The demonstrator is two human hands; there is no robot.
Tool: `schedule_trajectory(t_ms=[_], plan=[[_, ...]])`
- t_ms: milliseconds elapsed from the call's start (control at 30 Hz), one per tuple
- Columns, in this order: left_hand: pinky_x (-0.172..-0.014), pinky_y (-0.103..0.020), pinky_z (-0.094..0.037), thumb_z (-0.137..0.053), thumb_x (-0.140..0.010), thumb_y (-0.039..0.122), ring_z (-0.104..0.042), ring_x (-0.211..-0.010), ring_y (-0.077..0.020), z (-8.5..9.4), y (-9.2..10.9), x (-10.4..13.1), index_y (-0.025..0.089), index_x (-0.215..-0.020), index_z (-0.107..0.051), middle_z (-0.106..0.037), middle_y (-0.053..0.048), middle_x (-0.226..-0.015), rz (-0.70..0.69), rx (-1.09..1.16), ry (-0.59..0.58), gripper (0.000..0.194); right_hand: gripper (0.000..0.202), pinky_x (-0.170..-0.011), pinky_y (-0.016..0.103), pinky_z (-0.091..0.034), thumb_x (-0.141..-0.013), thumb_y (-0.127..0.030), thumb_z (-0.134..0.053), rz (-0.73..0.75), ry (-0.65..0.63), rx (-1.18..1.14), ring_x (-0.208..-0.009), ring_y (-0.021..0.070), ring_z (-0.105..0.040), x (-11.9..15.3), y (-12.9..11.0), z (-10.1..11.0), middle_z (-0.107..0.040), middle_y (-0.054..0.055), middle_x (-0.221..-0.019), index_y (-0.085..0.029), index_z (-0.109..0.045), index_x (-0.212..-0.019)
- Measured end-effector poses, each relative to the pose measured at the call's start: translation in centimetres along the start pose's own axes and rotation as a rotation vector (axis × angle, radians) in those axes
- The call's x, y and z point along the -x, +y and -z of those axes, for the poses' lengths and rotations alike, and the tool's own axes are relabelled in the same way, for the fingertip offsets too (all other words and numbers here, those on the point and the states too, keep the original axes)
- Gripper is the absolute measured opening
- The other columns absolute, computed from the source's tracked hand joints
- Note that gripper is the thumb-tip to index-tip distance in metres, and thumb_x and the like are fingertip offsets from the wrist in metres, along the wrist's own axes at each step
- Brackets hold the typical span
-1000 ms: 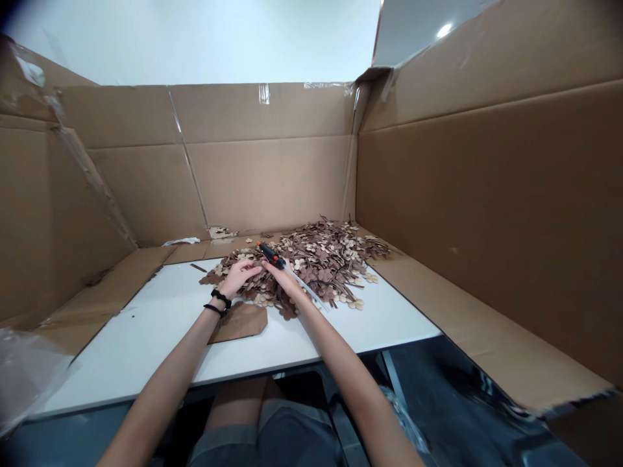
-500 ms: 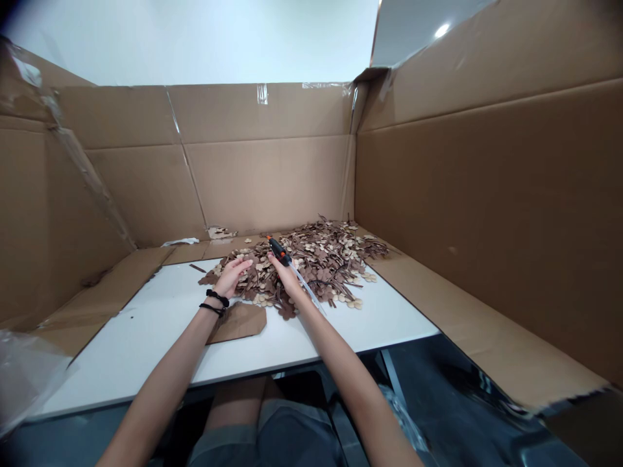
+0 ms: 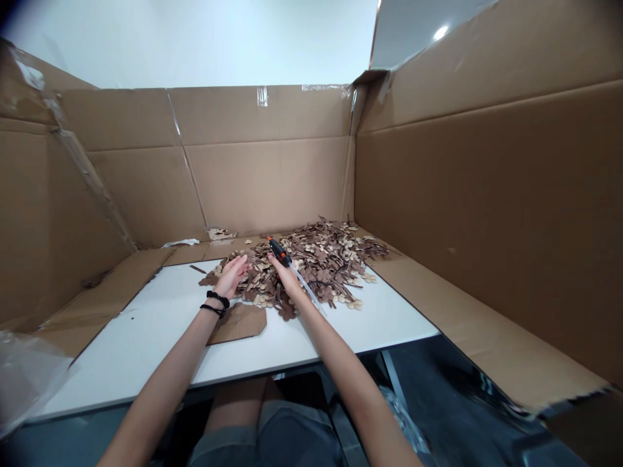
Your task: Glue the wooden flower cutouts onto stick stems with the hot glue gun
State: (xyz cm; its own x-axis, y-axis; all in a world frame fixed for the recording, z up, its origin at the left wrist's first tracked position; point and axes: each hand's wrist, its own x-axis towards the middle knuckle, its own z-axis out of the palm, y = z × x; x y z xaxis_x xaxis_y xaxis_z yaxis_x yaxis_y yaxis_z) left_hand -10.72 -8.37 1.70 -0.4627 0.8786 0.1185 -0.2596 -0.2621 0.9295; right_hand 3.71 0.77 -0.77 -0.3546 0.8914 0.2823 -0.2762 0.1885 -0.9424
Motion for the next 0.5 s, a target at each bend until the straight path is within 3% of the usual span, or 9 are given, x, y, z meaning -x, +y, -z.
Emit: schedule_trajectory(t_ms=[267,500], plan=[[-0.059,-0.02,-0.038,-0.081,-0.06,0.043,-0.055,-0.065,-0.0084,-0.5,-0.2,0.2,0.016,-0.084,-0.063,-0.063,0.0,-0.078,-0.036,-0.109,-0.024,0.04,0.049,-0.11,0.041,-0.034,-0.07,-0.05,-0.069,-0.017,0.015,0.011,-0.118,0.0242,-0.057,0.1,-0.2,0.0,-0.068,0.002,-0.117,-0.022,-0.067,-0.11],[-0.066,-0.025,-0.043,-0.078,-0.063,0.041,-0.057,-0.071,-0.0137,-1.2,-0.4,0.6,0.014,-0.084,-0.067,-0.066,-0.004,-0.08,-0.087,-0.328,-0.108,0.036,0.049,-0.107,0.041,-0.039,-0.071,-0.051,-0.068,0.0,-0.119,0.02,-0.115,0.0249,-0.059,0.6,-1.0,-0.2,-0.068,0.004,-0.117,-0.021,-0.067,-0.111]])
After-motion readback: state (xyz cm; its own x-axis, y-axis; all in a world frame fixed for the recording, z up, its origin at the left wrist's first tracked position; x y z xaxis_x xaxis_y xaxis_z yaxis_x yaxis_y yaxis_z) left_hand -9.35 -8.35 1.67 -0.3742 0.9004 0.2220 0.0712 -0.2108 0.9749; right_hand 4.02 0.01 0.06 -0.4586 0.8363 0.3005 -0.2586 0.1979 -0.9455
